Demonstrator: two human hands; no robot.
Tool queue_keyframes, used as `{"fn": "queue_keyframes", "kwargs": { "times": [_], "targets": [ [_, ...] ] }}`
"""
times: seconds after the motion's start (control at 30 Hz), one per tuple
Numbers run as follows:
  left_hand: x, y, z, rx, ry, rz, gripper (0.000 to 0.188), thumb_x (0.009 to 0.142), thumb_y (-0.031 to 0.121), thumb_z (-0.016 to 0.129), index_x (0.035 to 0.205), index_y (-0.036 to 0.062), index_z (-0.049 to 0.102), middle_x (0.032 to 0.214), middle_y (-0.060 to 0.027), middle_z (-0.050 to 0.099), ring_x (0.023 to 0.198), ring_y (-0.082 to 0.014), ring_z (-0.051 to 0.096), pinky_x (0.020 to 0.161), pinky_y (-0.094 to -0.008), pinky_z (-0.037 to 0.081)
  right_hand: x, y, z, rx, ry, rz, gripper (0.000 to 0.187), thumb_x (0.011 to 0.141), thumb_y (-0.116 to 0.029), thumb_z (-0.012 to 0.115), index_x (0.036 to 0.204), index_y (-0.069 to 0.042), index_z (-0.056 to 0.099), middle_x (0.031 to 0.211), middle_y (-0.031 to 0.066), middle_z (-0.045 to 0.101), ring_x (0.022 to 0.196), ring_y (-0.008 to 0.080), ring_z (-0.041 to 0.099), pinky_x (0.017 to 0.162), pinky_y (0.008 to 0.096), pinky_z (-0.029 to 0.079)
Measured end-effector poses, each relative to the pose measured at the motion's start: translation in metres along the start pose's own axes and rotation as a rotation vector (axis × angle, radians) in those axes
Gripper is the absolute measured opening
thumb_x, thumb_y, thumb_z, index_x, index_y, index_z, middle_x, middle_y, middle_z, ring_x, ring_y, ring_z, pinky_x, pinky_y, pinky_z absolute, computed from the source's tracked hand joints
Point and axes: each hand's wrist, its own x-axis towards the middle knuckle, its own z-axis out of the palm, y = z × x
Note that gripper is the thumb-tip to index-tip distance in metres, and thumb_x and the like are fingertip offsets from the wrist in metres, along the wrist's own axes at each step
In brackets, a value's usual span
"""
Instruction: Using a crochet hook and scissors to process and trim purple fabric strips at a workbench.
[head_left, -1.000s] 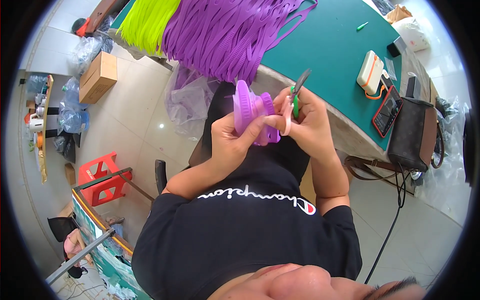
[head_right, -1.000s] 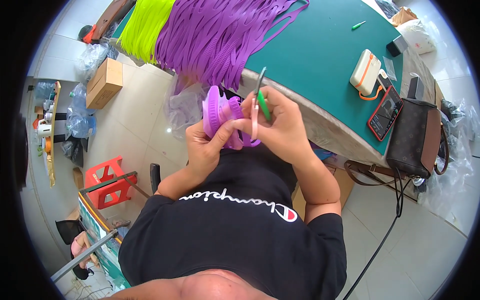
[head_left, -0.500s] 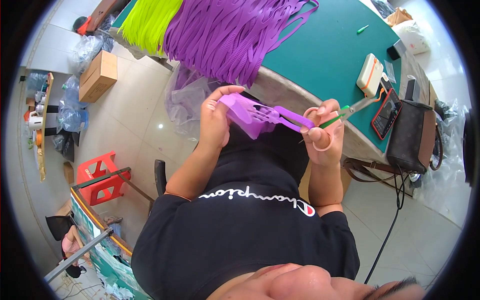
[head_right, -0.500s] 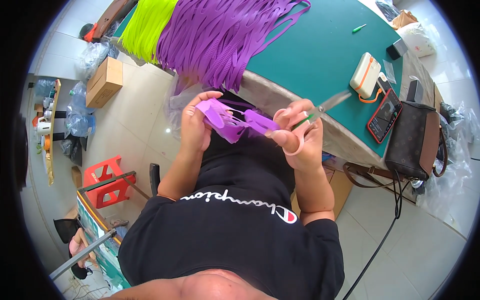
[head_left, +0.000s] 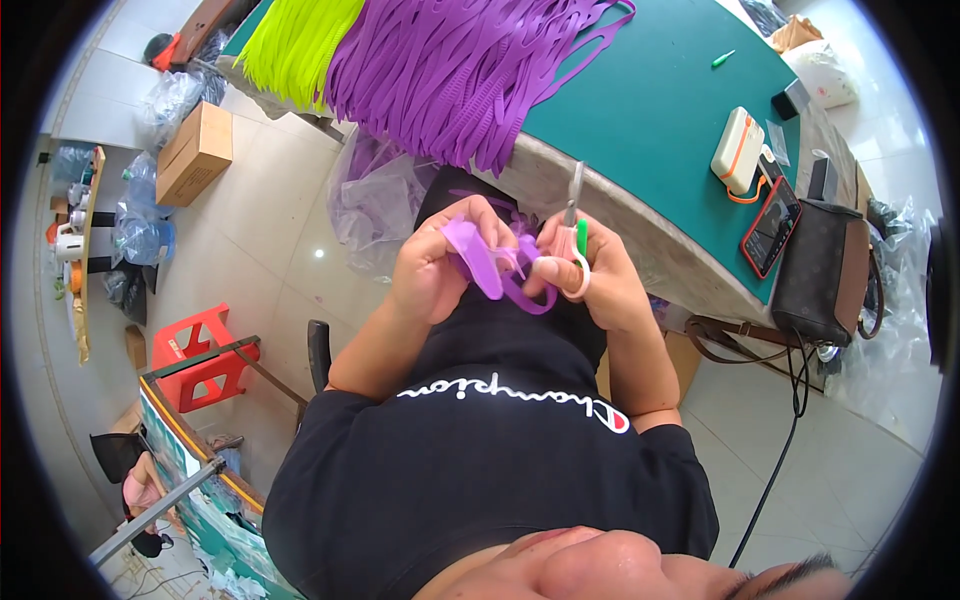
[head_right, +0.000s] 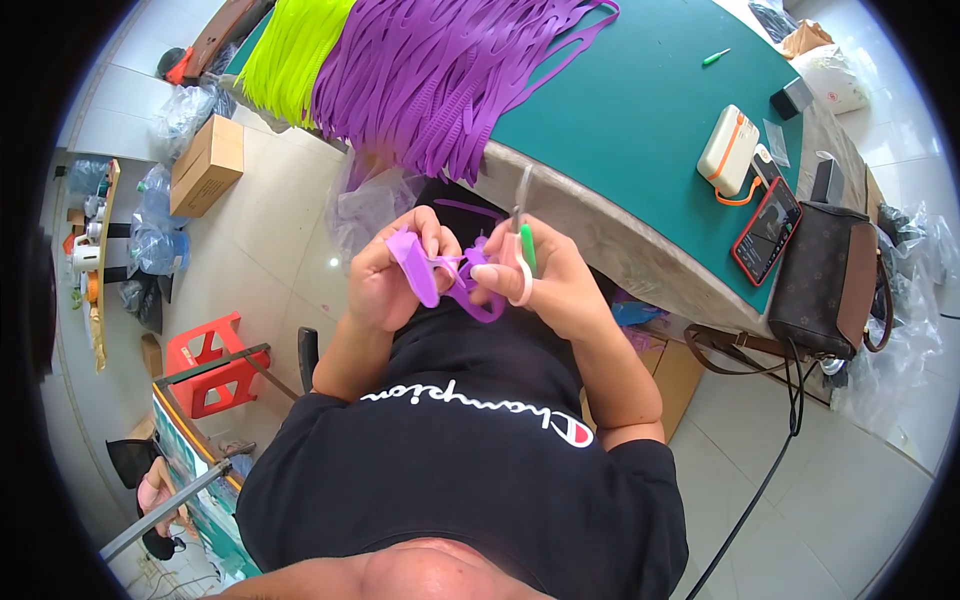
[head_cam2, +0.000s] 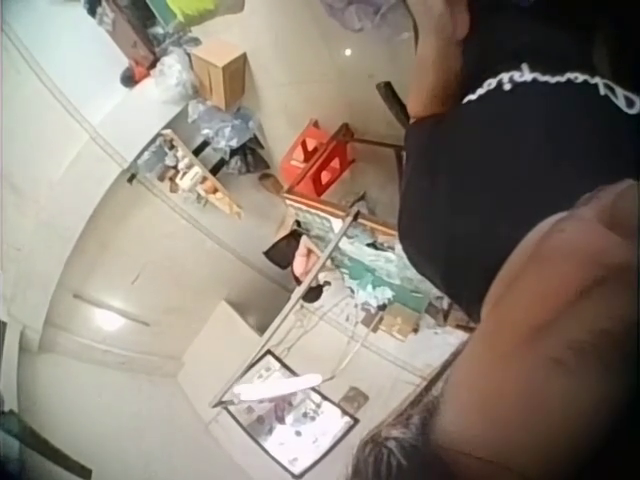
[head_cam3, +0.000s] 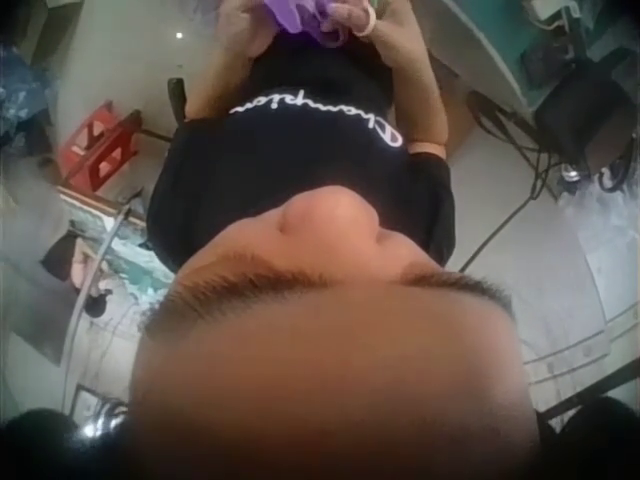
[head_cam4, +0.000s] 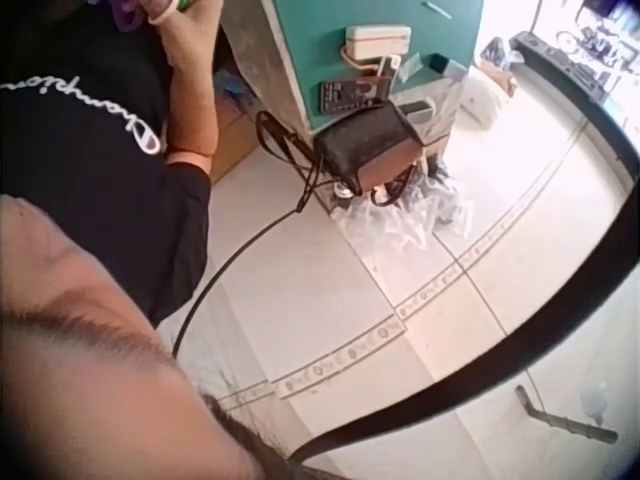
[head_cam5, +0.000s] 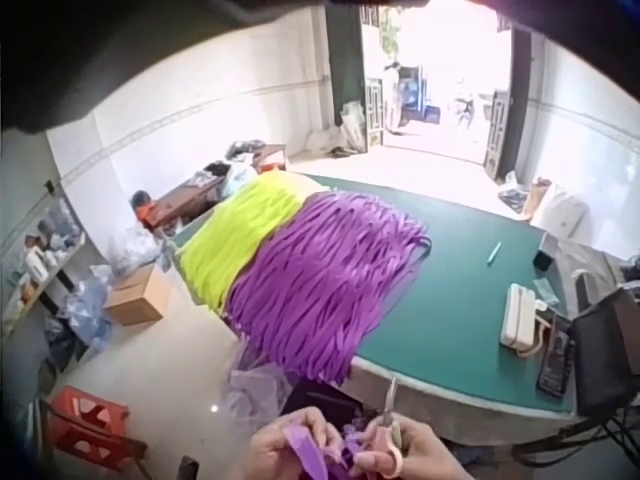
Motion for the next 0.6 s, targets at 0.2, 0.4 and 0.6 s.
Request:
{"fn": "queue_keyframes", "kwargs": {
  "times": [0.2,0.4,0.6],
  "targets": [
    [0.001,0.0,-0.006,-0.041,0.172,0.019,0.015,0.09,0.015,0.044,0.091,0.0025,0.051,0.087,-0.0171,0.059,0.079,-0.0211,0.057,0.074,-0.031,0.045,-0.002,0.018,-0.009,0.105,0.008,-0.147,0.042,0.067,-0.006,0.083,0.094,-0.004,0.051,0.073,0.0043,0.057,0.061,0.0138,0.06,0.057,0.0245,0.048],
    [0.008,-0.002,-0.029,-0.404,0.218,-0.021,0.017,0.093,0.015,0.039,0.098,0.0033,0.051,0.124,-0.0264,0.052,0.08,-0.0238,0.053,0.074,-0.0358,0.045,-0.011,0.018,-0.01,0.003,-0.006,-0.534,0.042,0.07,-0.009,0.082,0.093,-0.004,0.048,0.063,0.0035,0.054,0.055,0.0159,0.059,0.051,0.0279,0.052],
    [0.013,-0.013,-0.017,-0.057,0.203,-0.036,0.038,0.098,0.026,0.031,0.125,0.0022,0.043,0.131,-0.0293,0.046,0.121,-0.0416,0.048,0.101,-0.0521,0.039,-0.007,0.008,-0.008,0.026,0.046,-0.544,0.042,0.072,-0.011,0.081,0.097,-0.004,0.048,0.069,0.0027,0.053,0.063,0.014,0.058,0.057,0.0272,0.052]
  ]
}}
